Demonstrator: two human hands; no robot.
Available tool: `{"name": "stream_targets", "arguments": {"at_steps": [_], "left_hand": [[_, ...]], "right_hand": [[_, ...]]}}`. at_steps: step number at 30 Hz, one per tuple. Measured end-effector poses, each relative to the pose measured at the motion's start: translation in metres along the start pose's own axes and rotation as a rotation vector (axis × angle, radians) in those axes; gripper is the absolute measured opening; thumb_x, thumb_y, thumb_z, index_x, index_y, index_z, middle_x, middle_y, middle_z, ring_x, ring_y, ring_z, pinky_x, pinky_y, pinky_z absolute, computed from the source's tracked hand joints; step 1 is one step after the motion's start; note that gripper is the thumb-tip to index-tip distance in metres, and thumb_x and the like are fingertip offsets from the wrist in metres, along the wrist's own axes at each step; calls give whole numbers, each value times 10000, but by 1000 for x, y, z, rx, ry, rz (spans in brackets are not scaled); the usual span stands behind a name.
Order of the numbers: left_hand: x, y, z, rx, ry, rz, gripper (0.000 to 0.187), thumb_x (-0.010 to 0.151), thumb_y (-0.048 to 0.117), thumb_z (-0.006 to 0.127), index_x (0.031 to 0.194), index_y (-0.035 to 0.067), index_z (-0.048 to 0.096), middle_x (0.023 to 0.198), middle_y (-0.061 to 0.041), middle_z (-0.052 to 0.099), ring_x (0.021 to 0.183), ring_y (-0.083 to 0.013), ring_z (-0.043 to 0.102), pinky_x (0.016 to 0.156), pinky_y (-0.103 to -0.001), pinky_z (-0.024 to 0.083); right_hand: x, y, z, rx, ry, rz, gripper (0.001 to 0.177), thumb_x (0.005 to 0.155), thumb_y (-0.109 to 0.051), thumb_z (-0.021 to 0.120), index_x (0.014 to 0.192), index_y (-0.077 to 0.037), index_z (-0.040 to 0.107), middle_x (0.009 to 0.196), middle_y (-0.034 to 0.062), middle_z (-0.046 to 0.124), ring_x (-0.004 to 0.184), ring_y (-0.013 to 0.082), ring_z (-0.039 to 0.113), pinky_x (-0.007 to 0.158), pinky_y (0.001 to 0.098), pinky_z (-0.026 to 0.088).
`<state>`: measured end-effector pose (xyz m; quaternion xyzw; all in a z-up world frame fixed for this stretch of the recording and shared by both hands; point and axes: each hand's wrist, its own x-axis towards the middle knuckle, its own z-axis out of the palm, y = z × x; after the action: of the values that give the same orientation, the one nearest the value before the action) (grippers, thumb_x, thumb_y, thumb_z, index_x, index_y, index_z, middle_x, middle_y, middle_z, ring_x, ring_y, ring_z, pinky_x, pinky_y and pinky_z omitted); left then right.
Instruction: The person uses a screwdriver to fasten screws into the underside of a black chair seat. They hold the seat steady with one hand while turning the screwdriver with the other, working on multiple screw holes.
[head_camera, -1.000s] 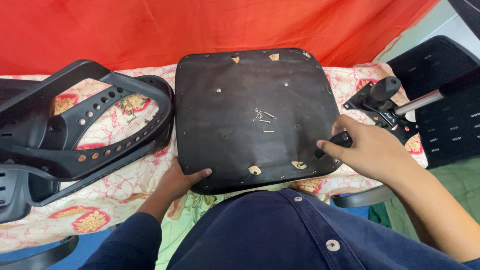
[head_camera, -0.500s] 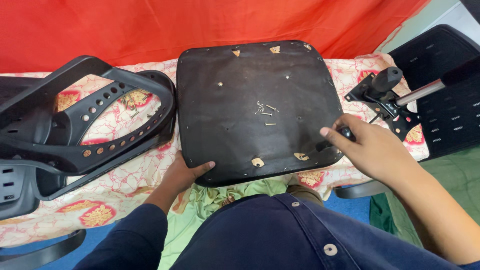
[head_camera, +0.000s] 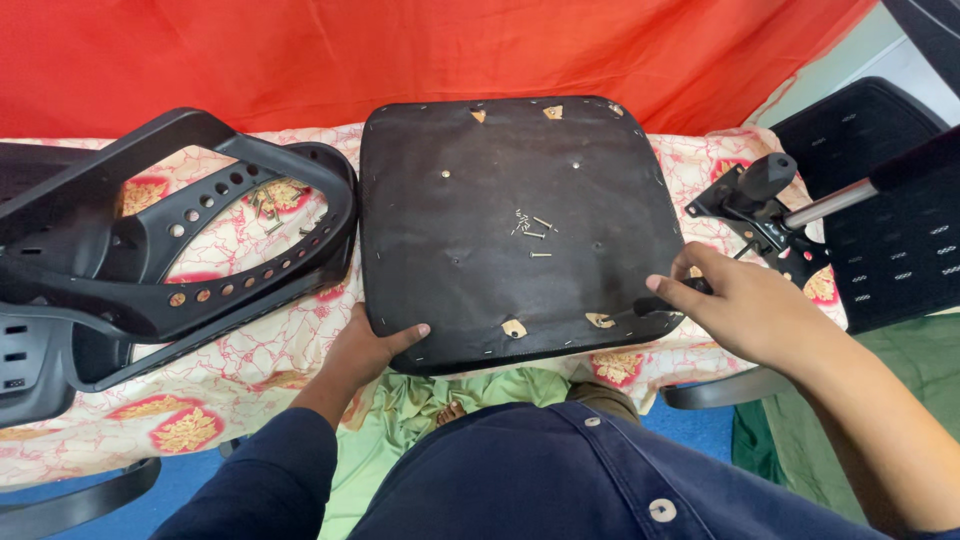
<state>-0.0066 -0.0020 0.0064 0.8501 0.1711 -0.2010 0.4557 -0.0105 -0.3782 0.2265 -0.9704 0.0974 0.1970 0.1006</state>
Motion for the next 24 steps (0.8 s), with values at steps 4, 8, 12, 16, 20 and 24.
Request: {"name": "stream_targets", "arguments": {"at_steps": [4, 8, 12, 16, 20, 24], "left_hand": [[-1, 2, 0, -28, -1, -14, 1101, 653, 531, 875, 1456, -25, 367, 1281, -234, 666, 1194, -338, 675, 1022, -406, 519], [1, 3, 0, 3, -8, -60, 1103, 655, 539, 884, 1453, -26, 374, 1284, -245, 662, 1204, -342, 673, 1033, -405, 520], [2, 2, 1, 7, 6, -51, 1106, 639, 549, 890, 1441, -25, 388, 1288, -243, 662, 1213, -343, 667, 1038, -407, 516], [3, 0, 4, -8, 9, -72, 1103, 630, 562, 886, 1431, -20, 401, 1289, -237, 667, 1220, -344, 664, 1045, -412, 509], [3, 0, 5, -5, 22, -55, 1109, 631, 559, 891, 1437, -20, 397, 1294, -238, 663, 1234, -345, 652, 1051, -413, 501], [2, 2, 4, 14, 31, -48, 1113, 639, 549, 890, 1451, -18, 381, 1301, -241, 650, 1236, -347, 642, 1042, -417, 503]], "right_hand": [[2, 5, -1, 23, 35, -56, 412, 918, -536, 588, 1080, -166, 673, 789, 192, 741, 812, 344, 732, 766, 463, 525], [3, 7, -3, 10, 68, -103, 428, 817, -496, 716, 1073, -162, 643, 788, 165, 755, 790, 341, 740, 738, 456, 528], [4, 4, -7, 30, 56, -128, 418, 767, -467, 741, 1052, -173, 657, 790, 134, 763, 779, 330, 753, 724, 443, 544], [6, 0, -11, 13, -13, -71, 424, 913, -560, 643, 1024, -152, 675, 769, 176, 717, 794, 338, 716, 759, 455, 545], [13, -1, -15, -12, -16, -129, 392, 895, -545, 625, 1091, -206, 654, 777, 156, 740, 781, 353, 727, 755, 452, 542], [20, 3, -18, 24, -9, -218, 489, 734, -505, 749, 1078, -183, 622, 791, 138, 745, 766, 330, 738, 727, 440, 555]]}}
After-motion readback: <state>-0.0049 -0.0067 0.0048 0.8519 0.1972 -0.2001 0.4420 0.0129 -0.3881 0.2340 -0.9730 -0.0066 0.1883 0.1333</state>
